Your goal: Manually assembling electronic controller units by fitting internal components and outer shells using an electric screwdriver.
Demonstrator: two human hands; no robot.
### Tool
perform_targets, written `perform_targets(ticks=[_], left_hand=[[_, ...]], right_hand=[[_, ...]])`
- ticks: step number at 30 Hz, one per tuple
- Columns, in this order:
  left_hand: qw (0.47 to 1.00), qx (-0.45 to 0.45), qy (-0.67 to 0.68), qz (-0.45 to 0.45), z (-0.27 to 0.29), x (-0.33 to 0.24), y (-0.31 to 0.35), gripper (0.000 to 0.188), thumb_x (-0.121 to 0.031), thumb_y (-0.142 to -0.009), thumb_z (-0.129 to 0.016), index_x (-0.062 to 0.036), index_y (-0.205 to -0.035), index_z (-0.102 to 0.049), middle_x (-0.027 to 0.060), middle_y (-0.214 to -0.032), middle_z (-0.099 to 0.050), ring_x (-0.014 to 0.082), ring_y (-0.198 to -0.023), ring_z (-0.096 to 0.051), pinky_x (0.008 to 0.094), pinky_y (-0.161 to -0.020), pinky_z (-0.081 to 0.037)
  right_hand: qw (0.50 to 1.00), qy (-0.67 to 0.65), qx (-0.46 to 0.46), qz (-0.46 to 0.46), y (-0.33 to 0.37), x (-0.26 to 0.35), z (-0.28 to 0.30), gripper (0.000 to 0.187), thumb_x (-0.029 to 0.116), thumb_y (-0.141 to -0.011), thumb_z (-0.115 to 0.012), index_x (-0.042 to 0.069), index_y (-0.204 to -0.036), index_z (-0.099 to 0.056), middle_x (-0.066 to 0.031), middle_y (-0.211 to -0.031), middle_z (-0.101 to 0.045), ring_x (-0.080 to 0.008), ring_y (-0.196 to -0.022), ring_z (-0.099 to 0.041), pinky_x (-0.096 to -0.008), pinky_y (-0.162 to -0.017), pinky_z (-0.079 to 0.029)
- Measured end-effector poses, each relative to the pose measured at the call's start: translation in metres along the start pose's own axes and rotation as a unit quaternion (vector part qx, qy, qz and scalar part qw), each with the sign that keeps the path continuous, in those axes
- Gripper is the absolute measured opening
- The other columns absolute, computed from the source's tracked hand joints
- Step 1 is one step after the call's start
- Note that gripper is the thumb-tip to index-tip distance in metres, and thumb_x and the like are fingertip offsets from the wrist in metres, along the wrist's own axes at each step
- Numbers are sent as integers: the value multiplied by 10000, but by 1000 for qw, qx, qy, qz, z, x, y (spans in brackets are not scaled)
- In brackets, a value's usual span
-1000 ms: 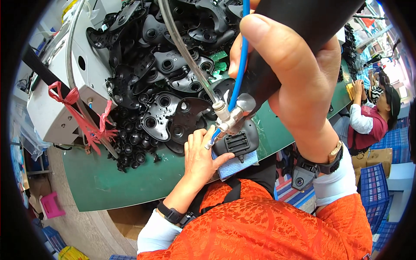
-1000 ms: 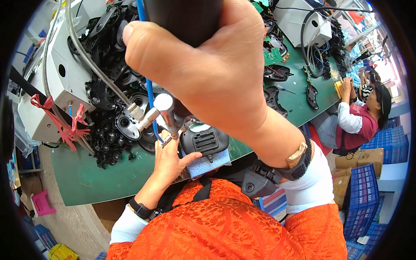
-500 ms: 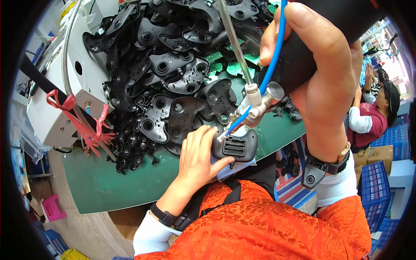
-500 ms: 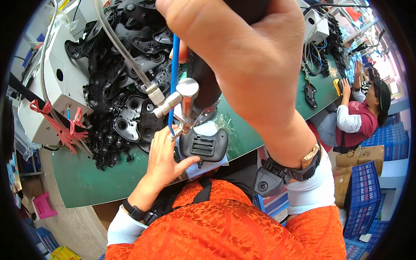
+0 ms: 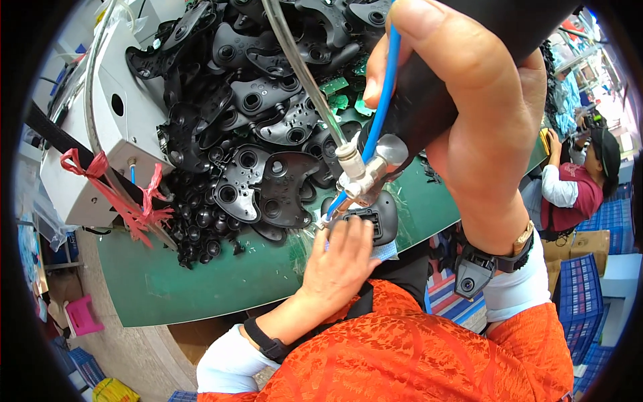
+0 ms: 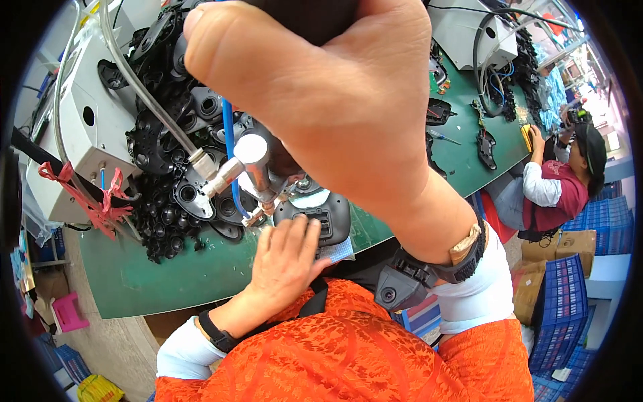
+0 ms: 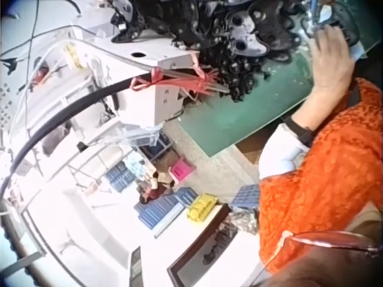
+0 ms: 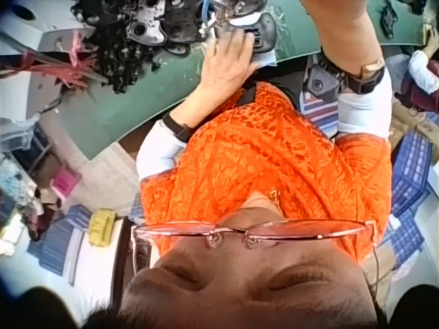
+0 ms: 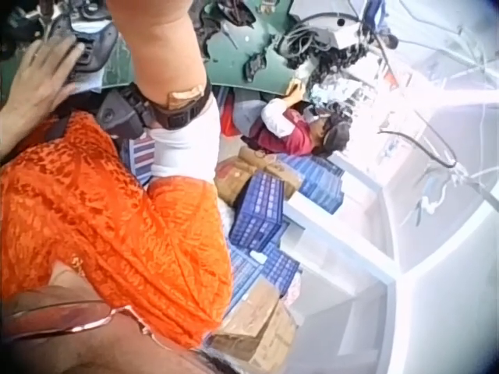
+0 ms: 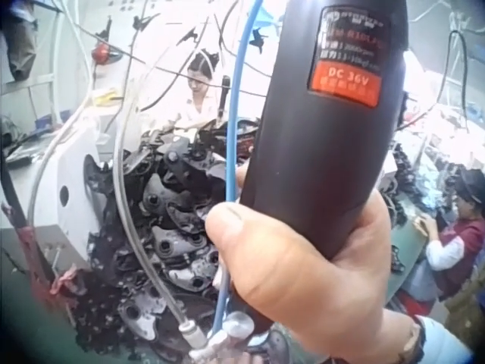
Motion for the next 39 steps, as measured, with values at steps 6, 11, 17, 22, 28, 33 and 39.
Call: perform_targets(ticks=[6, 11, 17, 22, 28, 33, 39], left_hand=[[982, -36, 49, -178, -10, -27, -27, 724, -314, -742, -804, 8, -1332, -535, 193, -1330, -532, 352, -1290, -496, 493, -1091, -402], [987, 0, 159, -9, -33, 2, -43, 753, -304, -725, -829, 23, -1328, -520, 211, -1339, -517, 357, -1242, -519, 443, -1027, -435], [989, -11, 148, 16, -36, 5, -45, 731, -314, -731, -829, 34, -1306, -544, 235, -1330, -530, 346, -1115, -589, 415, -908, -489], [988, -11, 155, 15, -38, 5, -43, 721, -329, -759, -815, 51, -1311, -547, 268, -1339, -531, 350, -961, -659, 396, -806, -534], [993, -3, 116, 0, -36, 1, -48, 747, -333, -758, -814, 44, -1335, -528, 253, -1325, -537, 324, -1110, -605, 387, -845, -538], [985, -12, 171, 12, -47, 5, -40, 737, -307, -747, -822, 29, -1335, -530, 246, -1355, -519, 319, -1149, -570, 397, -920, -518], [990, 15, 143, 1, -48, 1, -41, 749, -349, -766, -811, -5, -1363, -519, 242, -1419, -475, 329, -1180, -532, 449, -993, -458]], right_hand=[[1000, -13, 16, 3, -3, -2, -18, 125, 18, -862, -700, -5, -954, -618, -50, -730, -635, -127, -634, -640, -263, -576, -516], [1000, -14, 20, 8, 2, 1, -21, 138, 23, -861, -700, -11, -966, -617, -53, -724, -634, -127, -630, -637, -263, -575, -514], [1000, -16, 21, 10, 6, 2, -31, 154, 29, -860, -701, -18, -979, -615, -56, -716, -633, -128, -624, -633, -263, -575, -511], [999, -21, 20, 15, 10, 3, -36, 169, 34, -859, -702, -24, -991, -614, -58, -710, -632, -129, -620, -629, -263, -574, -509], [999, -22, 14, 18, 0, -8, -56, 187, 40, -858, -702, -31, -1005, -612, -62, -703, -631, -130, -614, -625, -263, -574, -506], [987, 140, -3, 83, 22, -6, -52, 214, 66, -846, -730, -21, -1011, -626, -44, -786, -660, -105, -654, -630, -248, -588, -509], [978, 176, -29, 106, 25, 1, -42, 256, 42, -843, -742, -14, -1063, -625, -39, -833, -671, -101, -689, -639, -259, -621, -525]])
Point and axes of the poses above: each hand's wrist, its own y-axis away from the middle knuckle, its own z-axis out of the back of the hand, x = y × z, the point moved 10 cm from there along -y, towards the middle knuckle
